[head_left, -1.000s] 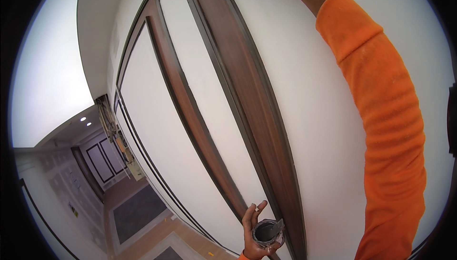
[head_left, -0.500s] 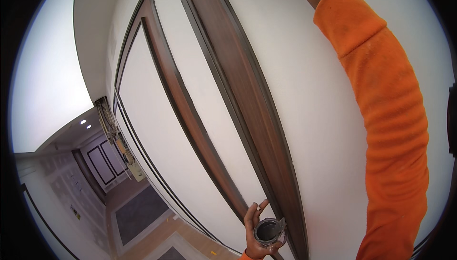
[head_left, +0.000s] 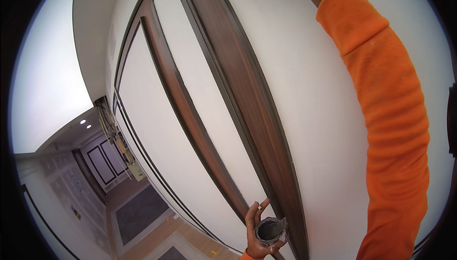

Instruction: The person paints dark brown curved lines on a white ceiling using a small paintbrush and a paint can. They repeatedly dip the brush into the can and apply paint along the ceiling's decorative lines.

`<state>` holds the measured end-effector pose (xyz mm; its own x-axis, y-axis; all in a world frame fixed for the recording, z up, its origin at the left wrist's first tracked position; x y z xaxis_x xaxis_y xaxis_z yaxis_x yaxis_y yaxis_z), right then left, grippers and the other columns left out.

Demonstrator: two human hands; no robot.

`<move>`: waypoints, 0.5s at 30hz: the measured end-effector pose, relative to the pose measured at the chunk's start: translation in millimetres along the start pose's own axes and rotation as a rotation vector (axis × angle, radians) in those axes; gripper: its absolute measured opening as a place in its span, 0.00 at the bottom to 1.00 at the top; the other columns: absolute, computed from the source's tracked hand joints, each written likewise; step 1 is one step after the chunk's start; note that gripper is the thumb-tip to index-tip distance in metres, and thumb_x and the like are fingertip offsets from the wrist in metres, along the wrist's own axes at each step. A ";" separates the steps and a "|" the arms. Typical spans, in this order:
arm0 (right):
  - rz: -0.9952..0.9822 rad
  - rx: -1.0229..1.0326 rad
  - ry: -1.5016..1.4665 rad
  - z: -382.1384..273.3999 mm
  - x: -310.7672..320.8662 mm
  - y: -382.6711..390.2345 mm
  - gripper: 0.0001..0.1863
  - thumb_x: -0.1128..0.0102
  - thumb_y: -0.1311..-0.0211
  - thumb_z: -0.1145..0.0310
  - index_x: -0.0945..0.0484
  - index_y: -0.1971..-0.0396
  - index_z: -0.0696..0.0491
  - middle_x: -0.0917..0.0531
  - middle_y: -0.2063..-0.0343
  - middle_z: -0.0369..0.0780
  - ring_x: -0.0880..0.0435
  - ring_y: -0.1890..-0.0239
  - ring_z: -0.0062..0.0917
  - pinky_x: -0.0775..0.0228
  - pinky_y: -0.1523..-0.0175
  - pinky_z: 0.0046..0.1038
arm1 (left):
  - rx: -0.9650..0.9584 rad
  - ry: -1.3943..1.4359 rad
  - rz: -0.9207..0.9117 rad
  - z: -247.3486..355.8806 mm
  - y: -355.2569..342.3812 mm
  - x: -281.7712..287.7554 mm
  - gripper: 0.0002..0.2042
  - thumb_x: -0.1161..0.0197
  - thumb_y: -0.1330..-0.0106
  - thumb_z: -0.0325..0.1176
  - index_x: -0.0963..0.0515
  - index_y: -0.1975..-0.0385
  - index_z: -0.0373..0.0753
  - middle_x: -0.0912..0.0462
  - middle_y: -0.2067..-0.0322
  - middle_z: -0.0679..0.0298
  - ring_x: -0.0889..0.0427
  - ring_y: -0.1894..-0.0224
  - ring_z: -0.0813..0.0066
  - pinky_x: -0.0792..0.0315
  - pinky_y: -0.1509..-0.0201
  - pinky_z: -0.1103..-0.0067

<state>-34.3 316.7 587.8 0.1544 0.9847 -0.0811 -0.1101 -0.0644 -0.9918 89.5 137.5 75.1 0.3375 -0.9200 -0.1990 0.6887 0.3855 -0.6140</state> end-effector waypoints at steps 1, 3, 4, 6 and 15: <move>0.024 -0.036 0.014 0.2 -0.8 -1.4 0.08 0.31 0.43 0.69 0.16 0.78 0.55 0.17 0.82 0.37 0.21 0.81 0.21 0.28 0.75 0.24 | 0.001 0.001 -0.002 0.1 0.5 0.4 0.62 0.15 0.57 0.45 0.54 0.26 0.35 0.41 0.31 0.41 0.13 0.57 0.52 0.18 0.48 0.62; -0.053 -0.022 0.036 -1.0 -2.8 0.9 0.07 0.31 0.43 0.69 0.16 0.78 0.55 0.16 0.81 0.38 0.20 0.81 0.22 0.27 0.75 0.24 | 0.001 0.000 -0.004 0.1 1.1 1.0 0.62 0.15 0.57 0.45 0.54 0.26 0.35 0.41 0.31 0.41 0.13 0.56 0.52 0.18 0.48 0.62; -0.091 -0.016 0.048 -1.7 -3.5 2.6 0.07 0.31 0.43 0.69 0.15 0.77 0.55 0.16 0.81 0.38 0.19 0.81 0.22 0.27 0.74 0.25 | 0.002 0.000 -0.002 0.4 1.8 1.5 0.62 0.15 0.57 0.45 0.54 0.26 0.35 0.41 0.31 0.41 0.13 0.56 0.52 0.18 0.48 0.62; -0.125 0.058 -0.011 -1.9 1.2 9.1 0.07 0.32 0.44 0.69 0.15 0.77 0.56 0.15 0.80 0.38 0.19 0.80 0.22 0.26 0.73 0.26 | 0.003 -0.002 -0.002 0.6 2.5 2.2 0.62 0.15 0.57 0.45 0.54 0.26 0.35 0.41 0.31 0.41 0.13 0.56 0.52 0.18 0.48 0.62; -0.111 0.107 0.024 -1.2 2.5 10.0 0.08 0.32 0.44 0.67 0.14 0.74 0.56 0.13 0.77 0.40 0.15 0.74 0.23 0.22 0.67 0.29 | 0.006 0.000 -0.008 0.5 3.6 4.2 0.62 0.15 0.57 0.45 0.54 0.26 0.35 0.42 0.31 0.41 0.13 0.55 0.53 0.18 0.48 0.63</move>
<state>-33.9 318.3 577.6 0.1949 0.9805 0.0248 -0.1950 0.0635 -0.9787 93.7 135.1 72.4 0.3316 -0.9232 -0.1942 0.6956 0.3782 -0.6108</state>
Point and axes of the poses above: each hand's wrist, its own y-axis away from the middle knuckle, its own x-axis out of the back of the hand, z = x × y, the point moved 1 cm from there along -y, towards the middle knuckle
